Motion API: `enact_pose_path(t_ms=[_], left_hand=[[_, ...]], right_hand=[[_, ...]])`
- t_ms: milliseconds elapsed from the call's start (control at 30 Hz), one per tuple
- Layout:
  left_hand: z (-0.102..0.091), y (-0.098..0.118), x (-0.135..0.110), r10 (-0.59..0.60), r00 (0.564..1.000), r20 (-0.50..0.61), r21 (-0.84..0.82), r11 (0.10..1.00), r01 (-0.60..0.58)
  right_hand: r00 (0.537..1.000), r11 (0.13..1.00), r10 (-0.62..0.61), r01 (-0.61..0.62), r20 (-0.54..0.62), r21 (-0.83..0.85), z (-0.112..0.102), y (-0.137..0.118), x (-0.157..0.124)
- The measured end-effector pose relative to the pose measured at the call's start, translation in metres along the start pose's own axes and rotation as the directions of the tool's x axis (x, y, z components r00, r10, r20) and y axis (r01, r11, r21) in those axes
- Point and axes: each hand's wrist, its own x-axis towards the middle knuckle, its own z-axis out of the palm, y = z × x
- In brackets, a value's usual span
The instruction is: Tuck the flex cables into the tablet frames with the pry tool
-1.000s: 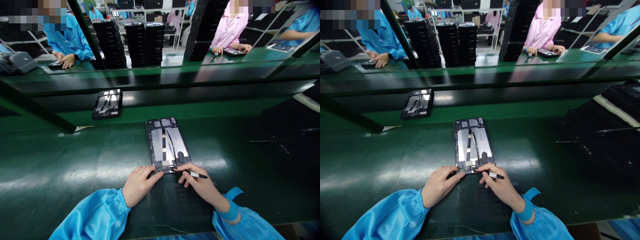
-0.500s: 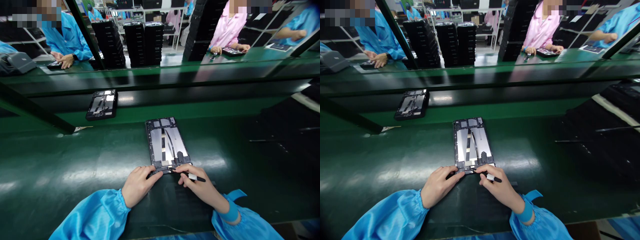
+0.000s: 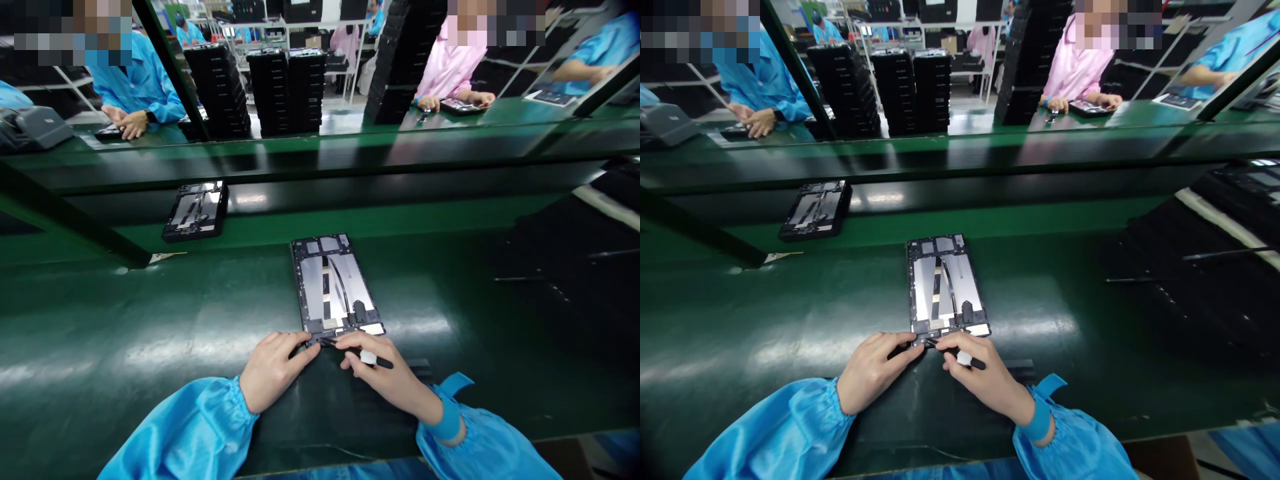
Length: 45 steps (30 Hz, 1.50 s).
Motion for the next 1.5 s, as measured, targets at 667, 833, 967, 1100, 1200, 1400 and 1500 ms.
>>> enact_pose_path(t_ms=[667, 833, 967, 1100, 1200, 1400, 1500], left_hand=[[-0.003, 0.044, -0.019, 0.129, 0.98, 0.152, -0.172, 0.98, -0.102], [0.001, 0.041, -0.02, 0.099, 0.979, 0.177, -0.118, 0.99, -0.079], [-0.002, 0.037, -0.019, 0.231, 0.959, 0.165, -0.161, 0.965, -0.205], [-0.002, 0.038, -0.018, 0.229, 0.958, 0.17, -0.188, 0.962, -0.196], [-0.002, 0.038, -0.017, 0.219, 0.962, 0.166, -0.187, 0.964, -0.187], [-0.003, 0.038, -0.016, 0.207, 0.965, 0.161, -0.199, 0.965, -0.174], [-0.003, 0.039, -0.016, 0.206, 0.964, 0.167, -0.202, 0.964, -0.171]], right_hand=[[0.93, 0.886, 0.351, -0.368, 0.11, 0.283, -0.009, 0.001, -0.02], [0.928, 0.914, 0.349, -0.368, 0.133, 0.17, -0.008, -0.003, -0.017], [0.942, 0.955, 0.295, -0.292, 0.159, -0.048, -0.012, -0.01, -0.011], [0.959, 0.956, 0.222, -0.178, 0.178, -0.233, -0.012, -0.013, -0.006], [0.96, 0.96, 0.187, -0.134, 0.209, -0.245, -0.01, -0.014, -0.001], [0.958, 0.965, 0.189, -0.14, 0.216, -0.223, -0.008, -0.014, 0.004], [0.957, 0.965, 0.198, -0.154, 0.21, -0.21, -0.007, -0.014, 0.003]])
